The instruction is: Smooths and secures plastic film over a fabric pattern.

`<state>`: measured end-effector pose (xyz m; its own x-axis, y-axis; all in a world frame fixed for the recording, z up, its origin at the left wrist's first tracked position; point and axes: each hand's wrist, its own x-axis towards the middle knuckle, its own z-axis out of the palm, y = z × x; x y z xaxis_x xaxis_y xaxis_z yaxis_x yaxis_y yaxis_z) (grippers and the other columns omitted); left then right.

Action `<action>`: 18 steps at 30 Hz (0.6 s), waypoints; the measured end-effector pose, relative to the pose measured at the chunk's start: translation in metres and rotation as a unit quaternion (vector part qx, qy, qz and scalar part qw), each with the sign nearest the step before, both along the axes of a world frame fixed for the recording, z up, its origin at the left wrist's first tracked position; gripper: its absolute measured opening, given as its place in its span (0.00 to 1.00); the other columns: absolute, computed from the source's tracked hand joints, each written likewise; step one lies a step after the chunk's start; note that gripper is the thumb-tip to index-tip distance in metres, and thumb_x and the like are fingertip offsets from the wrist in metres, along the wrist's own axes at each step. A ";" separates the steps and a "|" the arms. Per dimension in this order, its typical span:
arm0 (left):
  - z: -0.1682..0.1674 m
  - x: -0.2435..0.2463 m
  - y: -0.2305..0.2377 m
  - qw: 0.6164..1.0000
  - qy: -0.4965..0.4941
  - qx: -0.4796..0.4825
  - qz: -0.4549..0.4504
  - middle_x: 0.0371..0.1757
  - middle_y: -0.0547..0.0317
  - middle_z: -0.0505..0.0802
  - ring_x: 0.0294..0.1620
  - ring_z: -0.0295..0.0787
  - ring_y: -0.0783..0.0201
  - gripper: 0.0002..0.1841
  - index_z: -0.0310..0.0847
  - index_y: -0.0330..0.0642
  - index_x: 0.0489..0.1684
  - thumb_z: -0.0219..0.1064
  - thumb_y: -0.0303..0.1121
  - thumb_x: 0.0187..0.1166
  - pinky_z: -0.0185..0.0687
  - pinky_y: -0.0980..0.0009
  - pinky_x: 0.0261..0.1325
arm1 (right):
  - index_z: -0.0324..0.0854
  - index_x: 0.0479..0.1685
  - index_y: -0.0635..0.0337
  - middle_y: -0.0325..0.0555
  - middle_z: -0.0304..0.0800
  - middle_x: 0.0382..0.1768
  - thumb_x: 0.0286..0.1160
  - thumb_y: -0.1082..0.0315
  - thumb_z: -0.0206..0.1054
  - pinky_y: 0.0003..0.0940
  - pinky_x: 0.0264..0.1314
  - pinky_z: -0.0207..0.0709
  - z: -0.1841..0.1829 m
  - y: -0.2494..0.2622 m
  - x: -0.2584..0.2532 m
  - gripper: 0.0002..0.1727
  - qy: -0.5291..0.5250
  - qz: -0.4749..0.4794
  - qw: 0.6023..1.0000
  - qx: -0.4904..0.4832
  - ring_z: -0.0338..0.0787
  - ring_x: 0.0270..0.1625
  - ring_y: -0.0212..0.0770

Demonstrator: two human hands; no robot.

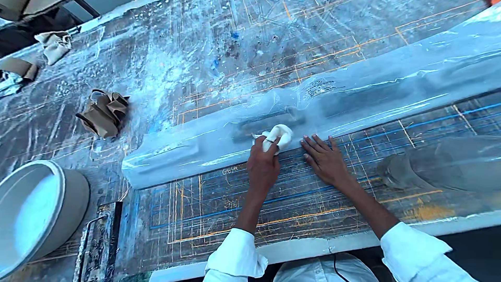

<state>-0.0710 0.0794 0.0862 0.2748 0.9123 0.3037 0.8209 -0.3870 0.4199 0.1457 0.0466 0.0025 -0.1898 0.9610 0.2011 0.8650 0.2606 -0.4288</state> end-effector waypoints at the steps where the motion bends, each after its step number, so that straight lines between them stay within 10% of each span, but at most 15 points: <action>1: -0.002 0.013 0.000 1.000 0.008 -0.005 -0.013 0.69 0.34 0.85 0.58 0.88 0.35 0.21 0.91 0.50 0.64 0.67 0.23 0.73 0.88 0.43 0.49 | 0.72 0.86 0.51 0.38 0.70 0.87 0.93 0.51 0.40 0.68 0.92 0.39 0.000 0.000 0.000 0.30 0.004 -0.001 1.000 0.003 0.63 0.92 0.49; 6: -0.024 0.053 0.004 0.977 0.156 -0.142 -0.042 0.76 0.46 0.84 0.66 0.83 0.36 0.14 0.92 0.46 0.56 0.66 0.25 0.77 0.83 0.40 0.53 | 0.80 0.74 0.65 0.53 0.77 0.82 0.92 0.57 0.41 0.61 0.92 0.51 0.002 0.002 0.001 0.29 0.011 -0.015 1.000 0.002 0.69 0.89 0.53; 12: -0.005 -0.112 -0.008 0.933 0.238 -0.180 0.203 0.74 0.31 0.82 0.70 0.79 0.26 0.12 0.89 0.35 0.55 0.64 0.27 0.81 0.78 0.27 0.58 | 0.72 0.84 0.59 0.45 0.70 0.87 0.93 0.55 0.39 0.58 0.93 0.49 0.004 0.005 -0.001 0.31 0.003 -0.023 1.000 -0.020 0.65 0.91 0.48; 16: -0.006 0.014 -0.018 0.970 0.162 -0.172 0.056 0.80 0.34 0.79 0.81 0.72 0.29 0.15 0.88 0.35 0.62 0.64 0.27 0.82 0.69 0.31 0.75 | 0.73 0.82 0.62 0.48 0.71 0.86 0.91 0.57 0.40 0.58 0.92 0.51 0.006 0.005 -0.002 0.30 0.010 -0.022 1.000 -0.015 0.67 0.90 0.50; 18: -0.023 0.062 -0.009 0.985 0.116 -0.127 -0.010 0.73 0.41 0.86 0.71 0.81 0.33 0.13 0.93 0.40 0.54 0.67 0.25 0.77 0.78 0.34 0.62 | 0.77 0.78 0.65 0.51 0.74 0.84 0.90 0.59 0.42 0.60 0.91 0.53 0.005 0.004 -0.001 0.29 0.023 -0.026 0.999 -0.003 0.70 0.88 0.52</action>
